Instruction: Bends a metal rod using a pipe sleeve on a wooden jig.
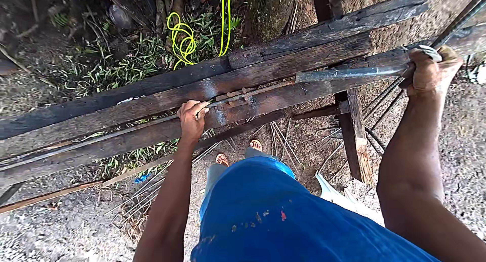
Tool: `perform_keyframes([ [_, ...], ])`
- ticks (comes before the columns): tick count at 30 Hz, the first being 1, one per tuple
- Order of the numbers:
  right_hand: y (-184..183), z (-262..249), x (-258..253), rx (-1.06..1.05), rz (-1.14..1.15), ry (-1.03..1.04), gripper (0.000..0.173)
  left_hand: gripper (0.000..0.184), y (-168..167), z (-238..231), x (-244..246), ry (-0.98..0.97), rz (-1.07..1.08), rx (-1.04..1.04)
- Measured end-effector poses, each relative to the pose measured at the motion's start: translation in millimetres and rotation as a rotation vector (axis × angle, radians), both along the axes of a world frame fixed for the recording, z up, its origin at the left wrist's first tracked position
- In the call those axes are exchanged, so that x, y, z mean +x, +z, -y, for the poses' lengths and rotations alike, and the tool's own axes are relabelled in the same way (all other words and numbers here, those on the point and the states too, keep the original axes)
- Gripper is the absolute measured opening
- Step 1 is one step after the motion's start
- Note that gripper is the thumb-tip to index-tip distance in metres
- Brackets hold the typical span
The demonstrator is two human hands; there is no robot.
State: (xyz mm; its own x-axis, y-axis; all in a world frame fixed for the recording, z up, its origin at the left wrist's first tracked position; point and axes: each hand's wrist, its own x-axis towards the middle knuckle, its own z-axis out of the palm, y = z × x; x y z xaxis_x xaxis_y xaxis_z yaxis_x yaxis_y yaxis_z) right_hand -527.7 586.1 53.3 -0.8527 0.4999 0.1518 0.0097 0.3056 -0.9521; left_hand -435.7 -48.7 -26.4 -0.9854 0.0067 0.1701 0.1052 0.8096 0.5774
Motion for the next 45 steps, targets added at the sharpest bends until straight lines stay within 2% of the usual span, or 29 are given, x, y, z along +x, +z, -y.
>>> perform_keyframes([
  [4,1,-1,-4,0.006,-0.006,0.03,0.023,0.02,-2,-5,2,0.047,-0.043,0.008],
  [15,11,-3,-12,0.071,0.012,0.037,0.025,0.022,-1,1,-1,0.008,0.001,0.02],
  [19,5,8,-16,0.101,0.011,0.097,0.022,0.024,1,2,-2,-0.021,0.012,0.023],
  [32,-38,86,-49,-0.047,0.171,0.258,0.02,0.023,-2,10,-7,-0.065,0.035,0.07],
  [45,-47,89,-30,-0.098,0.115,0.268,0.015,0.023,-5,9,-6,-0.049,0.037,0.07],
])
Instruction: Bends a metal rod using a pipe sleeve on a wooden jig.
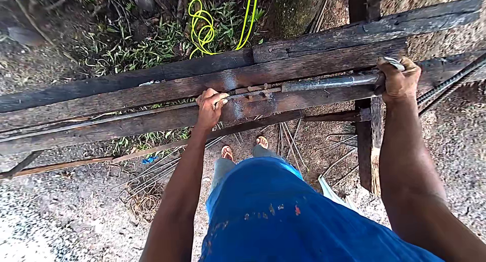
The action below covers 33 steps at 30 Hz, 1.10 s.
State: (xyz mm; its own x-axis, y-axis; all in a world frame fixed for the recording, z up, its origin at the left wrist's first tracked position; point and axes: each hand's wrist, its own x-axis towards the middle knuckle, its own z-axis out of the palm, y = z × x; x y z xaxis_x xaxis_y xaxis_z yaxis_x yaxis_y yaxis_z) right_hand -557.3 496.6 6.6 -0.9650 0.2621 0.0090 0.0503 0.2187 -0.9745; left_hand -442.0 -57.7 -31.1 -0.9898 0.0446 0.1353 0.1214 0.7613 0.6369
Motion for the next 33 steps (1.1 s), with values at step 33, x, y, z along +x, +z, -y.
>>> perform_keyframes([
  [33,-2,32,4,0.108,0.094,-0.061,0.016,0.024,-6,-2,1,0.008,-0.101,-0.03],
])
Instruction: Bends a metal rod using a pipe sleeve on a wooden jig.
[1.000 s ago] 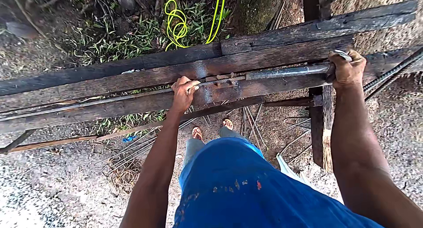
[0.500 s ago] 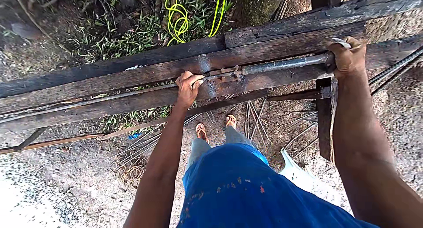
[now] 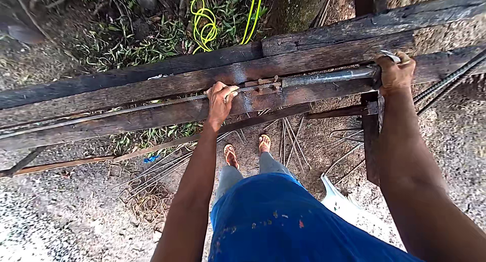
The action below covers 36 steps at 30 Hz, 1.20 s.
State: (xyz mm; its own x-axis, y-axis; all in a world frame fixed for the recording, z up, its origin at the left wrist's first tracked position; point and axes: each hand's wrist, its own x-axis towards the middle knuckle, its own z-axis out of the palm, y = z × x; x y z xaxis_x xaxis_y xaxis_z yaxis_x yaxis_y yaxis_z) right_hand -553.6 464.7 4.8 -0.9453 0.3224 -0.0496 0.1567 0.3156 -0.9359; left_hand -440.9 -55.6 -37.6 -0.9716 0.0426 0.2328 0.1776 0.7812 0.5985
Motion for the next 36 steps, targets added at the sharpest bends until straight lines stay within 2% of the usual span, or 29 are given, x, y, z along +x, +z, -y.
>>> perform_keyframes([
  [6,3,0,-19,0.017,0.025,0.002,0.016,0.025,-3,-1,1,0.015,-0.003,0.013],
  [18,8,-13,-12,-0.023,0.062,-0.004,0.015,0.025,-3,1,2,0.01,0.0,-0.003],
  [24,0,-19,-3,-0.082,-0.117,0.053,0.019,0.025,-2,-1,2,0.016,0.008,-0.003],
  [32,19,-5,-17,0.011,0.127,0.01,0.019,0.026,3,0,-1,0.0,0.045,-0.003],
  [36,17,3,-18,0.002,0.151,0.048,0.017,0.026,1,1,-1,-0.008,0.052,0.006],
])
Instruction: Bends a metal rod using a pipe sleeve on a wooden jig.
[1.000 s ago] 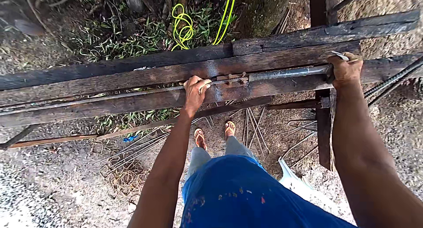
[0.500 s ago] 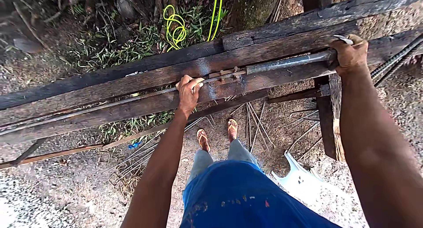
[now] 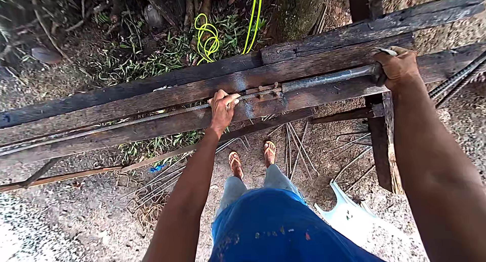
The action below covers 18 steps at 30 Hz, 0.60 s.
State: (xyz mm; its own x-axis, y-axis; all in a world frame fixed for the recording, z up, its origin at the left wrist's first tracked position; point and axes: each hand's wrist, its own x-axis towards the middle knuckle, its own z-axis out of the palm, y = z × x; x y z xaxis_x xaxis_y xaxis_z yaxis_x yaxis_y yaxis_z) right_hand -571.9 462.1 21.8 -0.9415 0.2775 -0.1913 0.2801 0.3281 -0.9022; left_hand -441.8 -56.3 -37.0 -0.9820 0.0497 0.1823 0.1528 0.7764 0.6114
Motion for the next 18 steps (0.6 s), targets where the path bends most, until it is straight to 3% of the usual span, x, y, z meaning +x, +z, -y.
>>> perform_keyframes([
  [8,-2,-8,5,-0.014,-0.018,-0.006,0.019,0.026,-1,1,-1,0.0,-0.004,-0.015],
  [14,-14,-17,8,-0.047,-0.155,0.018,0.024,0.027,0,-3,-1,0.015,0.011,-0.016],
  [18,-13,-5,24,-0.026,-0.188,-0.008,0.018,0.025,2,2,0,0.015,0.003,-0.032],
])
